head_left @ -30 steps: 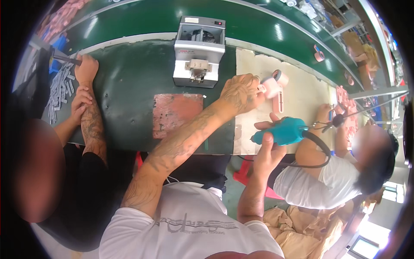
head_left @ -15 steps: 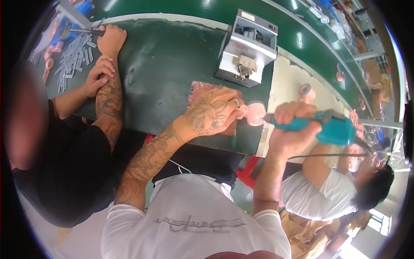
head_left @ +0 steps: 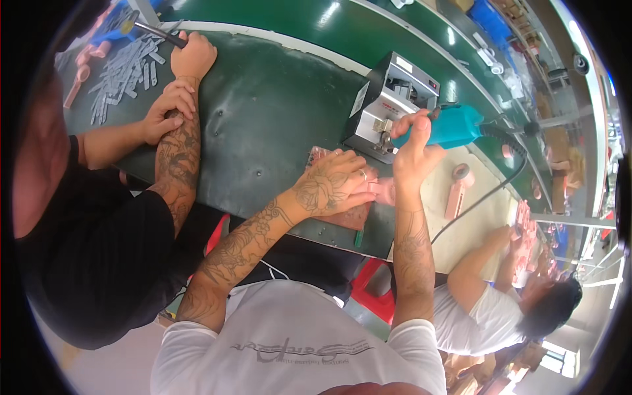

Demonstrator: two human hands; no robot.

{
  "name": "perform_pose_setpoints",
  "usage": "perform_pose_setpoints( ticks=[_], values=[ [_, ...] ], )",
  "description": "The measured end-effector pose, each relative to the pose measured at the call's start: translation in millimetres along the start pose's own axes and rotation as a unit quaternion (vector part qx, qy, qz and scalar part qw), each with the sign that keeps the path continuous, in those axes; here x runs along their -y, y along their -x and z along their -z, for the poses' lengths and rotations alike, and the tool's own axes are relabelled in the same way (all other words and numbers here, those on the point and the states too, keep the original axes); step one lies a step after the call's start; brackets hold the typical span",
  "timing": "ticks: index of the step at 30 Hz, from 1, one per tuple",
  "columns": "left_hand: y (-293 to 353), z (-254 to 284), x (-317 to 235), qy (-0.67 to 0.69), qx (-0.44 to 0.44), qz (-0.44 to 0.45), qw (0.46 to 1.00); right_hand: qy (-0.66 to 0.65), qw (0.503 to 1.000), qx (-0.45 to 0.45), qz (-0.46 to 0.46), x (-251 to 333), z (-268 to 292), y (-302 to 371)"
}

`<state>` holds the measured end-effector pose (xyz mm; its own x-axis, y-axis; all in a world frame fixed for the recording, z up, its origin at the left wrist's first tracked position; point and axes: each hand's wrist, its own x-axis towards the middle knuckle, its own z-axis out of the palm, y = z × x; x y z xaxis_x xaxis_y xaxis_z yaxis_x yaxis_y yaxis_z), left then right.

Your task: Assemble small pink plastic handheld fans using an electric screwdriver on an assembly line.

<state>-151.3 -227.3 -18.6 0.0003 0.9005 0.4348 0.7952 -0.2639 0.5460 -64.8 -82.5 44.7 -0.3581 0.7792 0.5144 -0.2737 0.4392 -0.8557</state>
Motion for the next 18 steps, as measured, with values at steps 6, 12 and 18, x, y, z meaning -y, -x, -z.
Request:
perform_pose_setpoints(
  ticks=[6,12,18],
  values=[
    [-1,3,4,0.002,-0.027,-0.001,1.0,0.022,0.997,-0.003,-0.073,22,1,9],
    [-3,7,0,0.003,-0.004,0.004,1.0,-0.012,0.997,-0.013,-0.071,41,19,37],
    [-1,3,2,-0.003,-0.031,-0.007,0.999,0.005,0.996,-0.006,-0.083,34,20,43]
  ],
)
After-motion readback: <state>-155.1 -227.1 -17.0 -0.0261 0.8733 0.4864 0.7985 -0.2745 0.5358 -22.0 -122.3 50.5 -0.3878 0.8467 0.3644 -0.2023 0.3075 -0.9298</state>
